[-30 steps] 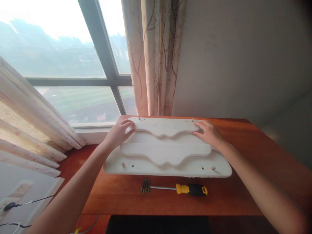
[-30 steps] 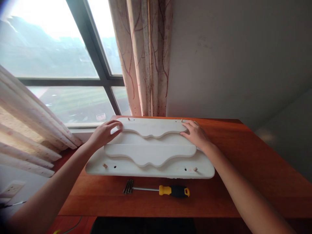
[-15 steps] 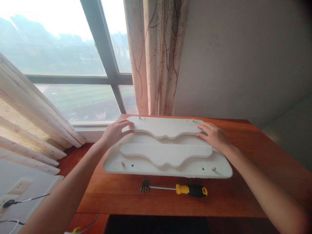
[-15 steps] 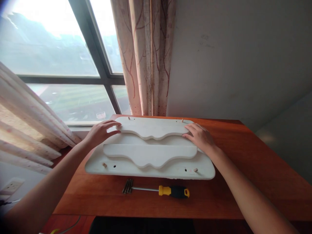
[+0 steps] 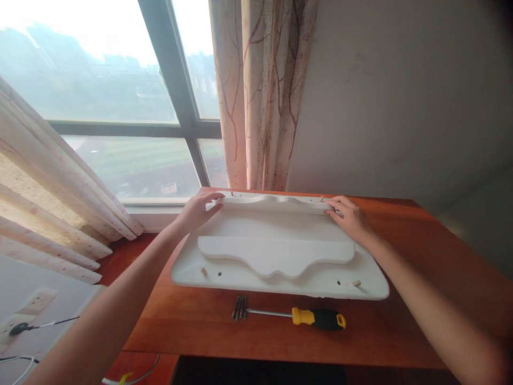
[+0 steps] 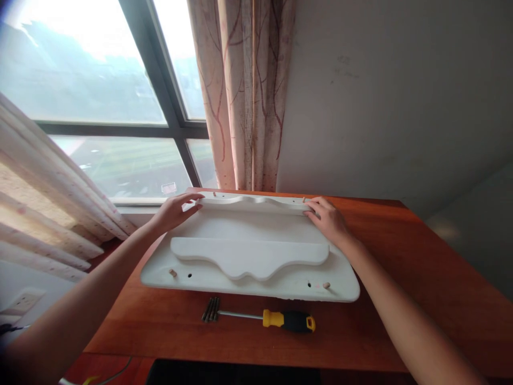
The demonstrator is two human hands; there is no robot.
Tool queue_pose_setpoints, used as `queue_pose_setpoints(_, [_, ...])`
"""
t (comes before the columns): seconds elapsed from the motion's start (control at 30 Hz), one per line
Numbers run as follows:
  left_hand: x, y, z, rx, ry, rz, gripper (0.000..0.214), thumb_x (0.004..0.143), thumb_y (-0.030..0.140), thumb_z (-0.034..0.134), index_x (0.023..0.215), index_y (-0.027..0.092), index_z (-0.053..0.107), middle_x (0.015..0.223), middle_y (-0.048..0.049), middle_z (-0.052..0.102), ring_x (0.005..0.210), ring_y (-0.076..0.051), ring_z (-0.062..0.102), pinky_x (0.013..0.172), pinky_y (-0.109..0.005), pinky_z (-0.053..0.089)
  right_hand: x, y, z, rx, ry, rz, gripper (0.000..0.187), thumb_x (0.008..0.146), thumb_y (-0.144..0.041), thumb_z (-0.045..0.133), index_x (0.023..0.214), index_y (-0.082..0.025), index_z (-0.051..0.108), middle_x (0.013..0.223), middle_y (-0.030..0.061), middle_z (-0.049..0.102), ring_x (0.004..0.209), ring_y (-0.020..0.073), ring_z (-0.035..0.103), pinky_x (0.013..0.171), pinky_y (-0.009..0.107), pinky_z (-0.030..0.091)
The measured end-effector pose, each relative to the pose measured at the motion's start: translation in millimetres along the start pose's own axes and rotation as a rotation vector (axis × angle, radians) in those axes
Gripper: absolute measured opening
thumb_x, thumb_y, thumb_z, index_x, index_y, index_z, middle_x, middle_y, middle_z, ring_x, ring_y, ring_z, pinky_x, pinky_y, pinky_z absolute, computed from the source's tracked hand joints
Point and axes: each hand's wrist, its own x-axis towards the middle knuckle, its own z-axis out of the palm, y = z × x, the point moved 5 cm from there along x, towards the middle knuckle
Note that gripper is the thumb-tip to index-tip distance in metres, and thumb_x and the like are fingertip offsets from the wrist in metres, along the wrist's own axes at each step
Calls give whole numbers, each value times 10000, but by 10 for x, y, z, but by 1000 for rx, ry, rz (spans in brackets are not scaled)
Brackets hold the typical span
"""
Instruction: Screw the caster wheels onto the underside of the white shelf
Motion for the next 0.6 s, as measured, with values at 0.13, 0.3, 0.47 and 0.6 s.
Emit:
queue_pose_setpoints(0.13, [164,-65,63,-111,4,-54,486,813,580,648,1087,194,759,1037,-113,756,919,-253,701,874,-398,564,181,108,3,156,24,116,303,888,-474,644,1046,-244,762,1069,83,735,981,264,680,909,425,530])
queue_pose_setpoints(0.3, [396,-111,65,-225,25,-188,600,779,655,674,1105,159,758,980,-120,775,858,-244,708,772,-349,561,419,283,-32,267,71,250,387,861,-537,659,1045,-215,770,1070,92,759,941,252,697,867,401,552])
queue_pose_setpoints(0.47, [663,-180,109,-295,39,-275,668,666,687,757,1041,135,781,888,-120,770,798,-242,690,724,-340,542,635,479,76,380,105,379,457,813,-591,684,968,-172,779,993,104,780,903,249,713,836,384,566])
queue_pose_setpoints(0.6, [795,-263,171,-323,46,-315,709,596,706,782,1004,126,783,810,-107,747,748,-226,666,683,-329,526,728,564,170,436,92,430,497,743,-630,734,922,-170,785,953,106,784,889,250,713,834,388,566])
